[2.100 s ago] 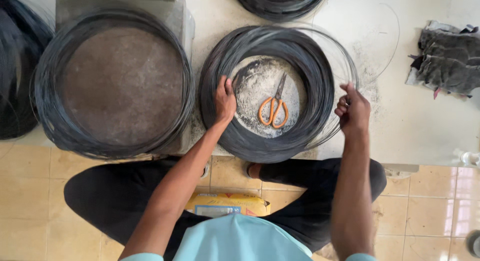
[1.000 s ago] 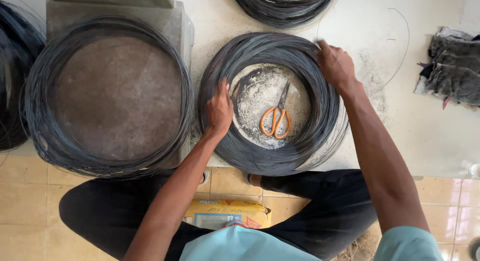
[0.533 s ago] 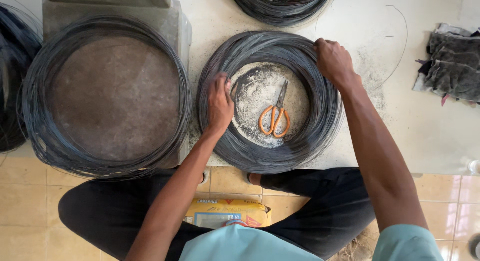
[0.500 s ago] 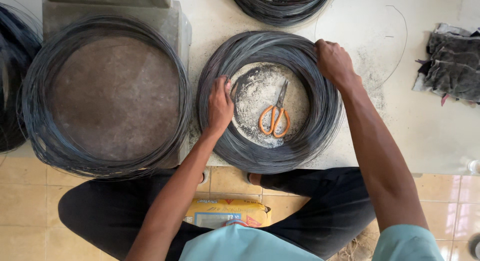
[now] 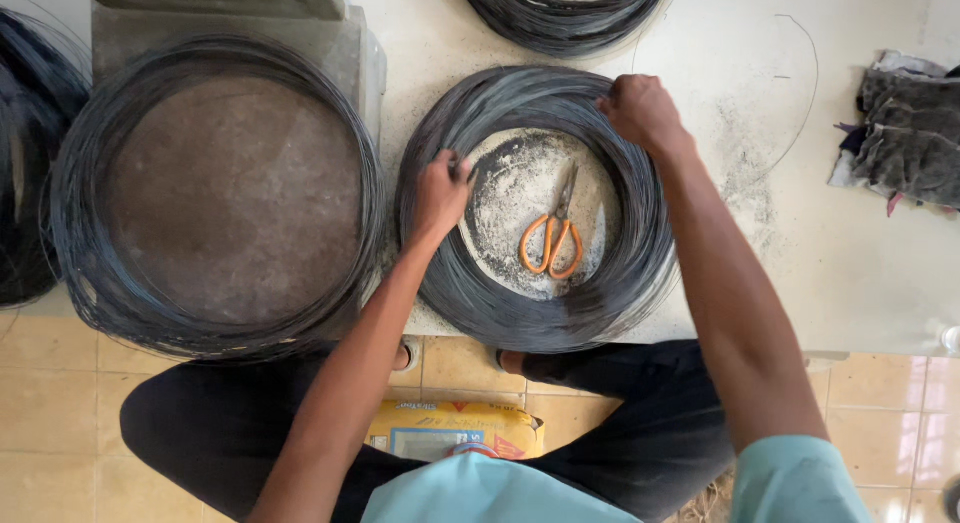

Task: The person sits on the floor and uses orange-handled scissors to cut lengths of black wire from a coil. They repeatedly pull wire from the coil, cut it, and place the cut piece onto a separate pile.

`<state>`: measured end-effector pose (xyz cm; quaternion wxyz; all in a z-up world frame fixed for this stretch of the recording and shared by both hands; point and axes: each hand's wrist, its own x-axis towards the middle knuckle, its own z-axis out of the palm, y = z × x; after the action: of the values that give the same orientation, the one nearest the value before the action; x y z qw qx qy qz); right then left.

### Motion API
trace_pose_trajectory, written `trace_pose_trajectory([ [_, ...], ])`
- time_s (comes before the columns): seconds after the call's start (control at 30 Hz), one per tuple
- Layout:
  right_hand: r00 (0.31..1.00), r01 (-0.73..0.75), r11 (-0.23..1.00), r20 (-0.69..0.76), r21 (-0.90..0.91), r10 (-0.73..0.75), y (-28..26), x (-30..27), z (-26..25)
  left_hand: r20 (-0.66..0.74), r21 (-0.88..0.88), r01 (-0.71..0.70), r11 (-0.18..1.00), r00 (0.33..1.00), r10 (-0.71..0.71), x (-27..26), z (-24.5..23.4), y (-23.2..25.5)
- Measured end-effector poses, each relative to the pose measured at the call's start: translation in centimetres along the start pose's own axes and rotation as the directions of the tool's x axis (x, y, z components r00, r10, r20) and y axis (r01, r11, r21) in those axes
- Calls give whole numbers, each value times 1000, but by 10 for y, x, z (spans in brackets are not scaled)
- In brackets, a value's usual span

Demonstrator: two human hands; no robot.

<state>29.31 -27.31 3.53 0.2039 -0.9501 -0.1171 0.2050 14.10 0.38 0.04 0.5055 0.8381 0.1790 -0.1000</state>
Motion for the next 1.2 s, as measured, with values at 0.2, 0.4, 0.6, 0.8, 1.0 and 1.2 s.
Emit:
trace_pose_trajectory([
  [0.2, 999, 3, 1000, -39, -29, -4, -24, 19, 16, 58, 30, 76, 997, 995, -78, 5, -3, 24],
  [0.4, 995, 84, 990, 55, -116, -78, -30, 29, 20, -222, 612, -129, 780, 919, 326, 16, 4, 20],
  [0.6, 984, 162, 983, 92, -89, -154, -43, 14, 12, -138, 238, -329, 914, 920, 367, 109, 31, 39],
  [0.8, 928, 371, 925, 4, -84, -372, -4, 40, 43, 58, 321, -508, 800, 853, 518, 171, 57, 28],
  [1.0, 935, 353, 936, 33, -15, -352, -36, 19, 26, 175, 409, -482, 774, 874, 453, 181, 58, 35],
  [1.2, 808, 539, 834, -211, -114, -551, -41, -11, 15, 213, 549, -413, 727, 910, 357, 223, 73, 17],
])
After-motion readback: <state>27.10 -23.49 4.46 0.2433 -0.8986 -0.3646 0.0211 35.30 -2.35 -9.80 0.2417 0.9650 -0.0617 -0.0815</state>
